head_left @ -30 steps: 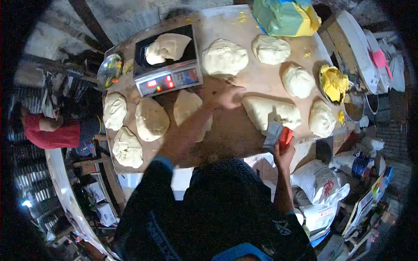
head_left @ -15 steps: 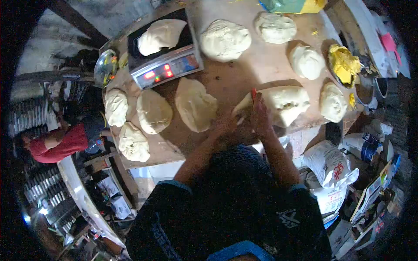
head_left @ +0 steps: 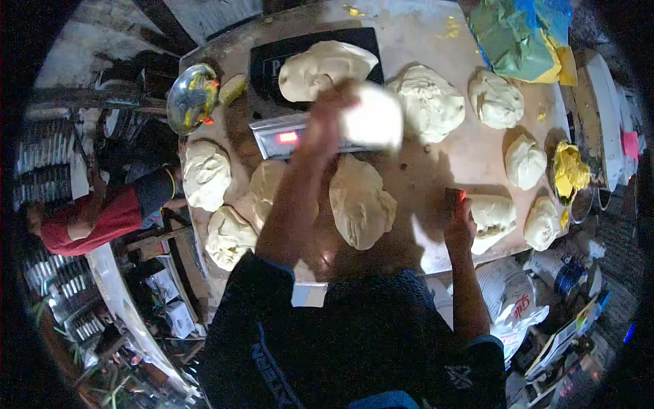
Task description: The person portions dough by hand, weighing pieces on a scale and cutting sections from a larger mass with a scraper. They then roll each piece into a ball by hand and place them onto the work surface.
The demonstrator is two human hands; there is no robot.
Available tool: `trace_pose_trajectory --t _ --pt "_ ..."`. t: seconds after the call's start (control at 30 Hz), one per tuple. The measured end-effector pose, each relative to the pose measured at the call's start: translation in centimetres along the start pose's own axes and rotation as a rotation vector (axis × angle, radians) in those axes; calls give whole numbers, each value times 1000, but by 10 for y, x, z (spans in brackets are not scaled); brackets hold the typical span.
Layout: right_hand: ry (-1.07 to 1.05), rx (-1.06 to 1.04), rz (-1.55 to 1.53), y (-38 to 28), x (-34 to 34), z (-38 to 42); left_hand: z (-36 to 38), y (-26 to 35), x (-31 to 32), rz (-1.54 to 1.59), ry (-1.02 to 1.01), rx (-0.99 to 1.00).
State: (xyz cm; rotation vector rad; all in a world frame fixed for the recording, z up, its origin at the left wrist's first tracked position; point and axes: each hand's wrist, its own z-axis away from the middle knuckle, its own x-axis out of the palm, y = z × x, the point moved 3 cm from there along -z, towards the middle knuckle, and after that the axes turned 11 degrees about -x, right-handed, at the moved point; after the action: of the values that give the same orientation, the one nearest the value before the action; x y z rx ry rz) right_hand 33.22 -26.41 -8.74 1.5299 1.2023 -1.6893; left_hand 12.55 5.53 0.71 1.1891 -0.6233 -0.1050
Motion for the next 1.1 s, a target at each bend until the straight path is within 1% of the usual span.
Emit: trace_pose_trajectory --t 0.03,0.07,0.1,0.13,0.2,0.23,0.27,0.3,0.33,0.37,0.4,0.43,0.47,0.5,0.53,0.6,0.63,0.67,0.7,0.73,0.77,0.8,0.83,0.87,0.9,0.93,0.97,1.0,1.03,1.1 --pt "-41 16 -25 -3 -2 0 -23 29 -3 34 40 13" --pt "-83 31 -52 -6 -3 -1 -50 40 -26 16 -36 26" --pt "-155 75 -68 -15 -9 -8 -67 36 -58 -6 33 -172" --pt "-141 58 -70 -19 -10 -9 -72 51 -65 -5 38 -150" --pt "-157 91 -82 -16 -2 -3 -77 79 -78 -872 349 -109" --pt "-67 4 -78 -13 7 0 -84 75 -100 -872 363 -93" --pt "-54 -12 -87 -23 -6 -5 -93 62 -133 -940 499 326" --pt "-27 -65 -99 -44 -30 -8 -87 56 -148 -988 623 751" --pt "-2 -116 -113 -55 -43 -9 -79 54 -148 -1000 634 764" --pt "270 -439 -18 -60 -50 -5 -70 46 -141 -979 484 618" --pt "272 -450 -33 -59 -53 -5 -51 41 -121 -952 338 466" --pt "141 -306 -152 -52 -55 -7 -24 38 -98 -1243 425 589" --pt "3 -156 -263 -44 -60 -6 -14 27 -92 -1330 574 655" --pt "1 -159 -377 -46 -84 -4 7 28 -68 -1393 672 639" --pt "9 -156 -385 -27 -73 5 27 27 -40 -1453 766 633" --pt "114 -23 -577 24 -38 19 58 -4 13 -1170 523 749" --pt "97 179 -618 37 -44 34 94 -17 64 -1043 415 240" --pt "101 186 -622 46 -50 51 107 -58 88 -1050 171 129" --pt "253 177 -597 56 -61 68 111 -116 98 -1044 -79 16" --pt "407 169 -565 66 -73 84 97 -226 83 -885 -367 -59" --pt "429 172 -525 72 -85 96 102 -312 99 -1069 -91 200" --pt "436 185 -519 83 -87 107 116 -360 119 -1223 198 466" --pt "450 230 -676 96 -85 120 120 -370 127 -1220 183 464" --pt "461 272 -831 105 -85 129 124 -376 133 -1223 222 430" --pt "467 267 -848 110 -86 135 127 -383 139 -1223 266 392" --pt "458 270 -838 116 -86 141 132 -390 142 -1223 315 349" --pt "376 281 -754 115 -90 142 137 -396 144 -1224 365 303" --pt "291 289 -671 112 -93 142 144 -390 148 -1227 417 254" --pt "260 265 -622 107 -96 139 148 -379 143 -1223 420 239" --pt "334 -149 -397 88 -93 128 164 -296 133 -1098 -162 -318"
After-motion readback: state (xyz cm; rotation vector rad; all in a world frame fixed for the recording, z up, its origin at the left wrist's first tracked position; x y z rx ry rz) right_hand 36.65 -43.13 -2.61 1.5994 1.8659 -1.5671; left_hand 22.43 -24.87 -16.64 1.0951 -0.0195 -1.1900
